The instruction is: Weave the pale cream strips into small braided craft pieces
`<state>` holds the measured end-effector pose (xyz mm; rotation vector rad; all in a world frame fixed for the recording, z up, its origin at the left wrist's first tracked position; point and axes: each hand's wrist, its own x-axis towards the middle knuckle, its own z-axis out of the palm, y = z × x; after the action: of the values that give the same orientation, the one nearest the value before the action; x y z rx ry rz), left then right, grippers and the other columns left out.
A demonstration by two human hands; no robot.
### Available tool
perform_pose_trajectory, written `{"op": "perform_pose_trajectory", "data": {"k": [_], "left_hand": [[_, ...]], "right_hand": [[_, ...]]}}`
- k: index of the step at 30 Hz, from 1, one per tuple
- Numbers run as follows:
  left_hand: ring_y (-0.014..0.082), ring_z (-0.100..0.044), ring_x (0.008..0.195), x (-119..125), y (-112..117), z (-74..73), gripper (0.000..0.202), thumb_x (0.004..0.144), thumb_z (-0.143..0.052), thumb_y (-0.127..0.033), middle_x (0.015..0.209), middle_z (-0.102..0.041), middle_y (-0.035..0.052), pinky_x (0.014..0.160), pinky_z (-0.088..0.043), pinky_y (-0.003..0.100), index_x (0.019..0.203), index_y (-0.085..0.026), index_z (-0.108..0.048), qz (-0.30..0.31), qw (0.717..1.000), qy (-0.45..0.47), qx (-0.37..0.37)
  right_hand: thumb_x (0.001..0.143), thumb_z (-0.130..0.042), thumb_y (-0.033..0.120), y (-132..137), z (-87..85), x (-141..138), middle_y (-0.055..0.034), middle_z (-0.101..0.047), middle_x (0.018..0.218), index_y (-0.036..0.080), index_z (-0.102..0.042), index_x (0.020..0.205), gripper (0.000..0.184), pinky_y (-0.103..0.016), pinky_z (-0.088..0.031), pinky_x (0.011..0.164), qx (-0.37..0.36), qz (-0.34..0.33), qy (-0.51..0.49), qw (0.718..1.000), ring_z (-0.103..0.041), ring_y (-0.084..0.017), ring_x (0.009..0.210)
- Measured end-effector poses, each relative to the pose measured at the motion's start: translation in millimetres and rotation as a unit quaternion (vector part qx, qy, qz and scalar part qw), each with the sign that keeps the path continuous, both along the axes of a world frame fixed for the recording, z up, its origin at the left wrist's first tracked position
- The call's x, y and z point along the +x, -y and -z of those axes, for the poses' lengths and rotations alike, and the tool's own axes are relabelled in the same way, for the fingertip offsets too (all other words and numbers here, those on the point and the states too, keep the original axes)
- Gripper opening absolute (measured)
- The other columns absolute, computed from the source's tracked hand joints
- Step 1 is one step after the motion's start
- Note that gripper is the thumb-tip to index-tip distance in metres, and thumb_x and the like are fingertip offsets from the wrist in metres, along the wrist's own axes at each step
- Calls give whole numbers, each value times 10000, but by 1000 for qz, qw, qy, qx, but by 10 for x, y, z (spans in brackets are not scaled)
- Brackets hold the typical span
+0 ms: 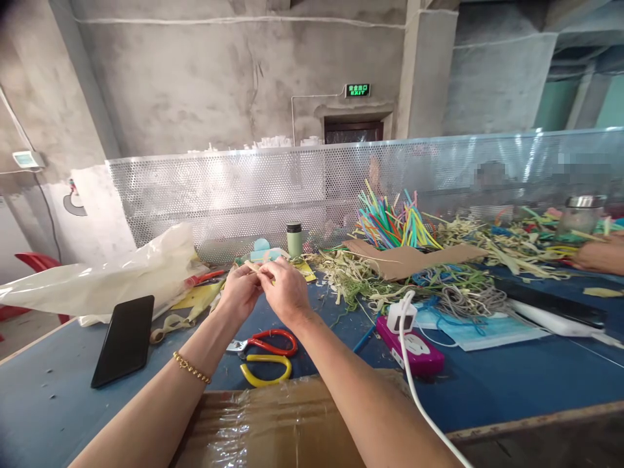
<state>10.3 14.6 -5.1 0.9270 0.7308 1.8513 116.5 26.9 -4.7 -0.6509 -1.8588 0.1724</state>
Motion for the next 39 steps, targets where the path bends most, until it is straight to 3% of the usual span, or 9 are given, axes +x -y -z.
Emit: {"op": "perform_pose_trajectory", "data": {"k": [5, 12, 16, 20, 27, 33, 39], "left_hand": [[66, -455, 476, -40, 25, -6, 259, 513, -769, -165, 540, -520, -37, 490, -323, 217, 602, -152, -526, -3, 999, -51, -17], [86, -454, 462, -86, 55, -64, 153, 573, -747, -249, 503, -548, -5, 468, -264, 233, 596, -133, -650, -56, 980, -192, -10], [100, -486, 490, -94, 74, -90, 122, 570, -728, -243, 538, -590, 18, 489, -274, 242, 594, -135, -677, -44, 979, -200, -8], [117, -514, 520, -90, 94, -101, 158, 583, -747, -282, 575, -617, 36, 528, -315, 255, 602, -137, -688, -23, 982, -189, -9], [107, -491, 525, -90, 87, -95, 257, 558, -834, -335, 559, -605, 32, 529, -297, 253, 564, -139, -668, -24, 974, -227, 5], [106, -482, 518, -77, 94, -108, 184, 560, -803, -270, 542, -596, 18, 520, -306, 247, 555, -143, -670, -28, 973, -227, -4], [102, -460, 507, -60, 96, -112, 79, 577, -701, -191, 519, -588, 17, 521, -300, 249, 531, -149, -652, -62, 970, -234, -3]], "right_hand": [[836, -586, 186, -45, -45, 69, -76, -659, 813, 194, -668, 752, 118, -291, -408, 674, 11, 60, 22, 998, -580, -187, 716], [744, -617, 178, -102, -100, 91, -58, -704, 720, 188, -653, 692, 64, -275, -443, 623, -141, -12, -99, 985, -622, -181, 655], [714, -614, 248, -108, -100, 82, -19, -620, 543, 171, -634, 659, 96, -246, -375, 470, -239, -49, -166, 956, -525, -136, 477], [671, -628, 243, -78, -111, 77, 19, -549, 456, 166, -627, 665, 77, -231, -317, 402, -281, -73, -214, 933, -447, -106, 397], [638, -645, 175, -28, -158, 77, 20, -533, 426, 171, -605, 600, 56, -232, -303, 384, -307, -62, -240, 919, -430, -95, 366], [646, -588, 165, -86, -119, 74, 20, -562, 464, 181, -592, 634, 20, -234, -309, 397, -288, -32, -195, 937, -454, -106, 368], [653, -610, 216, -205, -69, 95, -1, -607, 584, 177, -605, 629, 46, -231, -361, 505, -218, -1, -167, 961, -519, -128, 549]]}}
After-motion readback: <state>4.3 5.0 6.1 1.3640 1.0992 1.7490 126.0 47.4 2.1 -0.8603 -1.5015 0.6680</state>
